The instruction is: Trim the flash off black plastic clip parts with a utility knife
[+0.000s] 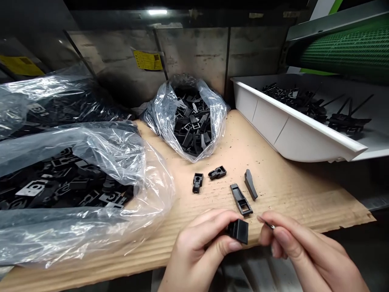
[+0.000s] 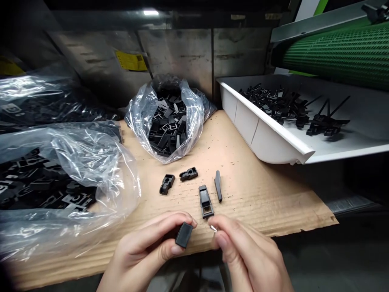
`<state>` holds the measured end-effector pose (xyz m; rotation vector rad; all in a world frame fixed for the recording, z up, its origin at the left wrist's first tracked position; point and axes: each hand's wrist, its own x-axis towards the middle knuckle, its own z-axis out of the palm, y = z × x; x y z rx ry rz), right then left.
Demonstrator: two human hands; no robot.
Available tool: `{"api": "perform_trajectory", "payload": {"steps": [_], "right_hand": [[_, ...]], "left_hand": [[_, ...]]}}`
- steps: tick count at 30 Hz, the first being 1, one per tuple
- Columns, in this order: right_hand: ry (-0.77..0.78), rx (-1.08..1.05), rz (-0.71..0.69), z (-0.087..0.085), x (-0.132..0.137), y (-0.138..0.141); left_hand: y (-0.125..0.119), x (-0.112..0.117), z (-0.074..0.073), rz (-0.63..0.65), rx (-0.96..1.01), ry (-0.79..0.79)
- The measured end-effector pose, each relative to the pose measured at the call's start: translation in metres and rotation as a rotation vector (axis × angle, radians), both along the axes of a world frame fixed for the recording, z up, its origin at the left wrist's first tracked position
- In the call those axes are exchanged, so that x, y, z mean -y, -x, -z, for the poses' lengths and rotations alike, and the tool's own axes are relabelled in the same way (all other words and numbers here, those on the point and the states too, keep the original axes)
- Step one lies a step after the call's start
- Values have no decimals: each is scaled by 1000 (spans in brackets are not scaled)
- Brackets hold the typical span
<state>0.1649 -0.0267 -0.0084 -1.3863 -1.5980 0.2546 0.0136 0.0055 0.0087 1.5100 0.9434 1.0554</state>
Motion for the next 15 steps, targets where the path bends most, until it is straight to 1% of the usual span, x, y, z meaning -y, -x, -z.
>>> {"api": "perform_trajectory", "payload": {"steps": [3,6,8,11,15], "right_hand": [[59,-18,-35,-4,-1,-3],[136,-63,-144,-7,-2,-6],[156,-70,-209,-8,-3,-7],[165,-48,-251,-5,-2,-4],[176,7,-360,-2,8,2]], "left_hand": [[0,-1,1,39,17,-29],[0,-1,1,54,31,-56],[0,-1,2,42,33,-64],[1,1,5,13,10,-70],[1,0,9,-41,-53,-110]]}}
